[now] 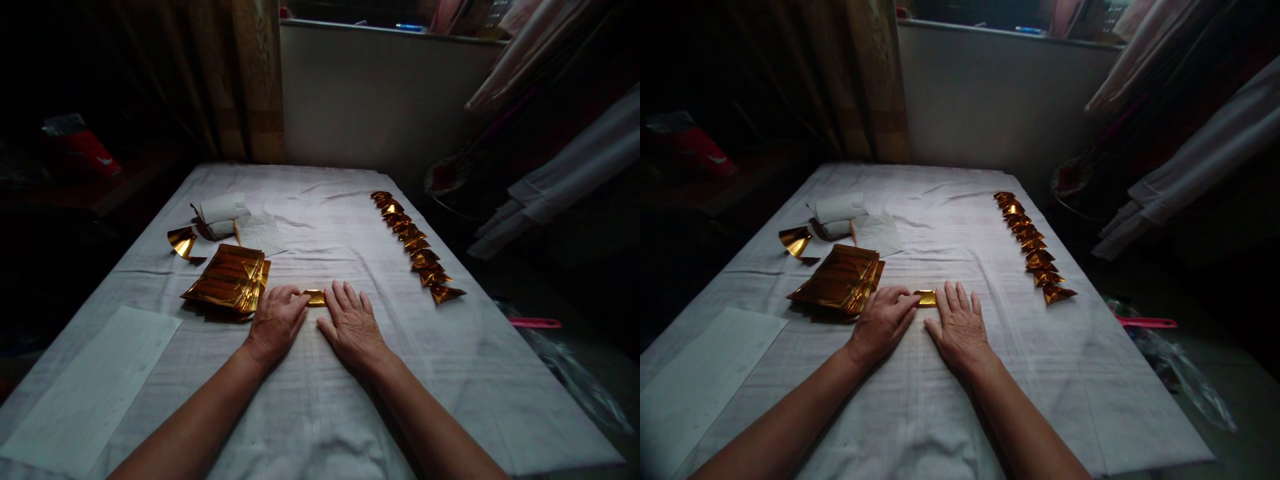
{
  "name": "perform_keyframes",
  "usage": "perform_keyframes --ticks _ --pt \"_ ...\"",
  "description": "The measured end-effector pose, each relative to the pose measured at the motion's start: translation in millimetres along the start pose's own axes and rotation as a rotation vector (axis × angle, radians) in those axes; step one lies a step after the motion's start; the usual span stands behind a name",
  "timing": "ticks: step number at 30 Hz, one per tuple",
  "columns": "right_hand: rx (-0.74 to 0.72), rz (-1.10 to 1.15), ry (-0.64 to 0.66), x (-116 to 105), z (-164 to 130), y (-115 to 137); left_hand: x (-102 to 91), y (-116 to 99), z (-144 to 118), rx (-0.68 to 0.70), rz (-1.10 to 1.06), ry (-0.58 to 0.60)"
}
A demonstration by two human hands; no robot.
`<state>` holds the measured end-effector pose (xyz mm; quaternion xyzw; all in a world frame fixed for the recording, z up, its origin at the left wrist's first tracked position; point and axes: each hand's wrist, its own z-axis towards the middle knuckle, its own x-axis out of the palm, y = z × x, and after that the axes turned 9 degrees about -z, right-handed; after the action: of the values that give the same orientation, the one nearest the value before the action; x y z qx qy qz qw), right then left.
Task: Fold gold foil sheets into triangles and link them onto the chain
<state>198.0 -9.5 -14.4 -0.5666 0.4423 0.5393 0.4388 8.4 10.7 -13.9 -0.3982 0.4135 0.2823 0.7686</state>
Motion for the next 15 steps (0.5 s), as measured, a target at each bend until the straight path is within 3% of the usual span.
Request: perform_keyframes --ticks 3,15 --pt "0.000 0.002 -0.019 0.5 0.1 0.5 -1.2 -0.2 -7.6 0.045 -0.004 0.035" --pt "-0.004 0.025 -0.043 1.4 -1.5 0.2 -5.0 9.5 -14.2 -0.047 0.053 0.063"
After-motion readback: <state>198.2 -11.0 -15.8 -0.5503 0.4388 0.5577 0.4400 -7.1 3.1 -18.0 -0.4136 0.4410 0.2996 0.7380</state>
